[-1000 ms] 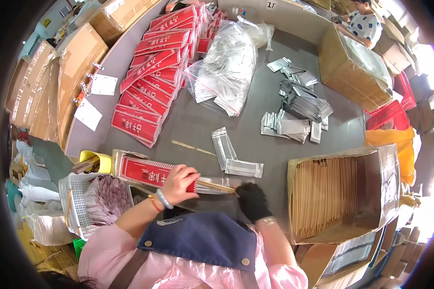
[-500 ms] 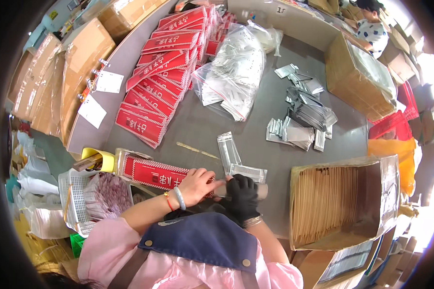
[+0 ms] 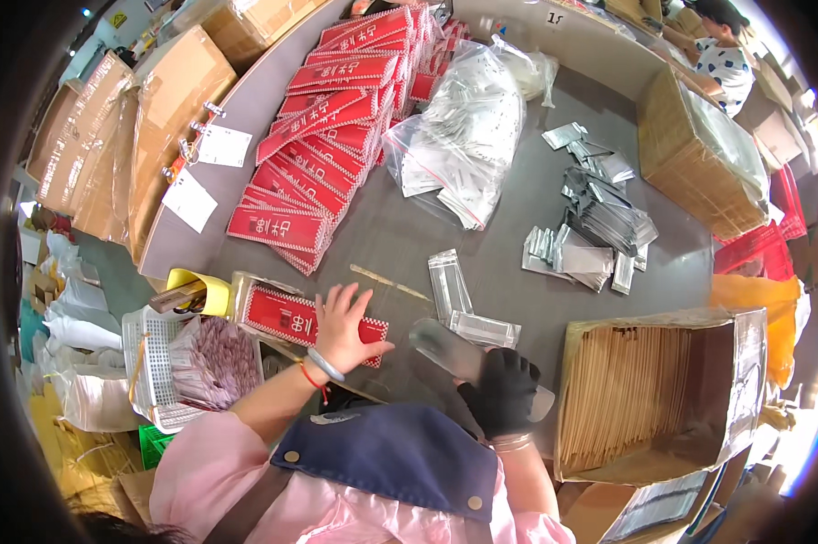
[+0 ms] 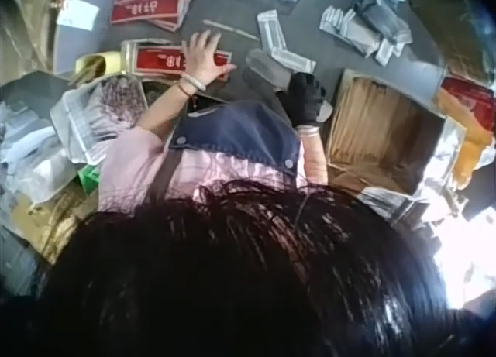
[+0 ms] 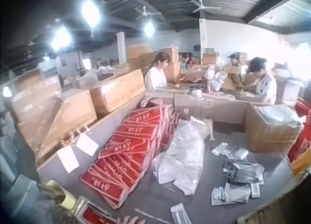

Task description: Packing small silver pouches into red boxes in a warehouse environment.

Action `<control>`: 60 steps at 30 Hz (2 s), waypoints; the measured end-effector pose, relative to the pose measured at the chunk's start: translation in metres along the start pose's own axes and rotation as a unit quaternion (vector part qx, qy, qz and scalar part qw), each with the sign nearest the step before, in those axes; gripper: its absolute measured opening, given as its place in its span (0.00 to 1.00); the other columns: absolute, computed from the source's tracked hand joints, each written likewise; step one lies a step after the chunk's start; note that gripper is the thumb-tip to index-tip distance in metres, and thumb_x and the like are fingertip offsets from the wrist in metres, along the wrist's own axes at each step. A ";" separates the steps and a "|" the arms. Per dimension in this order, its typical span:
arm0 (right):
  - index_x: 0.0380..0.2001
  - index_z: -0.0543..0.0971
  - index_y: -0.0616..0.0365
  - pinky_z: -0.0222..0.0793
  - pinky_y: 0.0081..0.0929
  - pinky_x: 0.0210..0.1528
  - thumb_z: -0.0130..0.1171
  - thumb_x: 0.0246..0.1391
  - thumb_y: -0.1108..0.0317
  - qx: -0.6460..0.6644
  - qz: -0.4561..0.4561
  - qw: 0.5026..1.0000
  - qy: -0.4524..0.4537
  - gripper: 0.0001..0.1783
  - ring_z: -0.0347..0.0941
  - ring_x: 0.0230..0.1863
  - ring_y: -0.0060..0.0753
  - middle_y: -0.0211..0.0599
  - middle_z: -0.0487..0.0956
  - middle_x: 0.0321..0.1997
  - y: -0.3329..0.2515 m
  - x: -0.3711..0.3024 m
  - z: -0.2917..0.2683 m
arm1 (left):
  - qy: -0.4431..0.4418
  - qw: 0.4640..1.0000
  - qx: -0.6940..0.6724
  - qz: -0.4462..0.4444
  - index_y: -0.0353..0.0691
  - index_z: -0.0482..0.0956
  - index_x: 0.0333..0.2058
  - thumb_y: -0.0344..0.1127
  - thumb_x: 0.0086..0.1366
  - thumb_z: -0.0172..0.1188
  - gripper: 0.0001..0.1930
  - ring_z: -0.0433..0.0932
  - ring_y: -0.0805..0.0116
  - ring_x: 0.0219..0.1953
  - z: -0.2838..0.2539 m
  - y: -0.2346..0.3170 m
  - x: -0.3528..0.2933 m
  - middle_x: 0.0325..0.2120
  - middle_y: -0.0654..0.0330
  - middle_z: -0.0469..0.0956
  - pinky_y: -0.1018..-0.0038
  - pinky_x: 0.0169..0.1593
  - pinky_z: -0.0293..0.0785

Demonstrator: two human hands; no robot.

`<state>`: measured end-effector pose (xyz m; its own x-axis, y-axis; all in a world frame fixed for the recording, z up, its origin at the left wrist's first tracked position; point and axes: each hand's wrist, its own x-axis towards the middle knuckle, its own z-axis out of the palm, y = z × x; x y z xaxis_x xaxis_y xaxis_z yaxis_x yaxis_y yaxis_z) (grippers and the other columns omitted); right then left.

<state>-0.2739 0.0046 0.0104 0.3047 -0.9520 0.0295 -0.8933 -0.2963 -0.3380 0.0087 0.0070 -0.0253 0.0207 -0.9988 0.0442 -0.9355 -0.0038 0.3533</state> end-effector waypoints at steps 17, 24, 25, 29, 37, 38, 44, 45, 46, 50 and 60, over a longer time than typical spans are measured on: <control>0.46 0.75 0.53 0.58 0.47 0.52 0.69 0.37 0.46 0.117 -0.105 0.984 -0.086 0.34 0.69 0.49 0.46 0.40 0.74 0.46 -0.053 0.033 0.047 | -0.059 0.996 -0.072 -0.011 0.38 0.63 0.61 0.54 0.37 0.78 0.53 0.56 0.47 0.65 0.008 -0.011 -0.003 0.59 0.49 0.64 0.38 0.64 0.46; 0.51 0.74 0.53 0.60 0.43 0.54 0.70 0.41 0.54 0.139 -0.079 0.987 0.017 0.33 0.69 0.51 0.45 0.39 0.75 0.49 -0.016 0.020 0.026 | 0.023 0.963 -0.170 0.210 0.37 0.70 0.55 0.28 0.45 0.70 0.35 0.67 0.47 0.56 0.026 0.014 0.123 0.52 0.50 0.70 0.59 0.59 0.66; 0.49 0.75 0.55 0.62 0.43 0.52 0.70 0.41 0.56 0.147 -0.042 0.987 0.048 0.31 0.69 0.50 0.48 0.42 0.75 0.48 -0.014 0.017 0.019 | 0.053 0.958 -0.142 0.242 0.37 0.70 0.54 0.23 0.45 0.67 0.33 0.67 0.46 0.56 0.034 0.021 0.149 0.52 0.49 0.70 0.63 0.59 0.67; 0.46 0.76 0.58 0.65 0.44 0.52 0.70 0.43 0.61 0.148 0.025 0.984 0.094 0.26 0.69 0.49 0.51 0.45 0.76 0.47 0.010 0.002 0.014 | 0.056 0.957 -0.003 0.286 0.43 0.69 0.57 0.24 0.45 0.64 0.36 0.63 0.43 0.60 0.062 0.040 0.236 0.57 0.49 0.66 0.51 0.63 0.62; 0.45 0.76 0.55 0.63 0.44 0.53 0.69 0.43 0.62 0.150 0.054 0.981 0.108 0.24 0.68 0.49 0.50 0.43 0.75 0.46 0.027 -0.006 0.014 | -0.096 0.913 0.140 0.371 0.55 0.72 0.57 0.33 0.52 0.61 0.30 0.63 0.47 0.60 0.075 0.032 0.283 0.60 0.58 0.65 0.48 0.63 0.60; 0.44 0.76 0.57 0.65 0.43 0.53 0.69 0.43 0.64 0.144 0.052 0.982 0.111 0.23 0.69 0.49 0.51 0.44 0.75 0.46 0.027 -0.004 0.012 | -0.081 0.916 0.118 0.375 0.54 0.75 0.54 0.32 0.53 0.60 0.26 0.66 0.48 0.57 0.075 0.031 0.281 0.57 0.58 0.68 0.49 0.60 0.63; 0.44 0.76 0.57 0.66 0.41 0.52 0.69 0.42 0.68 0.146 0.051 0.980 0.129 0.23 0.69 0.48 0.51 0.44 0.75 0.44 0.030 -0.002 0.006 | -0.017 0.943 0.087 0.320 0.55 0.79 0.46 0.33 0.54 0.60 0.19 0.71 0.55 0.51 0.056 0.019 0.210 0.46 0.64 0.74 0.56 0.49 0.69; 0.44 0.76 0.57 0.66 0.41 0.52 0.69 0.42 0.68 0.147 0.051 0.980 0.128 0.23 0.69 0.48 0.51 0.44 0.75 0.44 0.032 -0.003 0.006 | -0.037 0.945 0.108 0.307 0.56 0.79 0.47 0.33 0.54 0.59 0.19 0.71 0.56 0.51 0.050 0.017 0.194 0.46 0.65 0.74 0.57 0.48 0.69; 0.44 0.76 0.58 0.66 0.41 0.51 0.69 0.41 0.69 0.158 0.050 0.976 0.142 0.23 0.69 0.47 0.51 0.44 0.75 0.43 0.035 -0.004 0.007 | -0.056 0.946 0.128 0.293 0.57 0.78 0.47 0.33 0.55 0.59 0.20 0.70 0.56 0.51 0.045 0.014 0.178 0.45 0.66 0.74 0.58 0.47 0.69; 0.44 0.76 0.59 0.66 0.41 0.52 0.69 0.41 0.71 0.184 0.083 0.968 0.147 0.23 0.70 0.47 0.51 0.45 0.76 0.43 0.038 -0.011 -0.005 | -0.110 0.955 0.081 0.263 0.57 0.74 0.55 0.43 0.52 0.67 0.28 0.68 0.51 0.54 0.009 0.011 0.125 0.51 0.59 0.72 0.54 0.51 0.68; 0.46 0.76 0.65 0.65 0.36 0.58 0.68 0.45 0.72 0.037 0.267 0.929 0.254 0.23 0.71 0.53 0.51 0.49 0.76 0.49 0.134 -0.094 -0.020 | -0.037 0.997 -0.028 0.066 0.47 0.82 0.41 0.41 0.52 0.68 0.16 0.75 0.53 0.48 0.030 -0.029 0.154 0.44 0.57 0.77 0.58 0.50 0.73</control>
<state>-0.4287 0.0528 -0.0187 -0.3864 -0.8810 0.2729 -0.8419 0.2160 -0.4946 0.0281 -0.1482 -0.0568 -0.1292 -0.9913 0.0260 -0.9071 0.1287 0.4007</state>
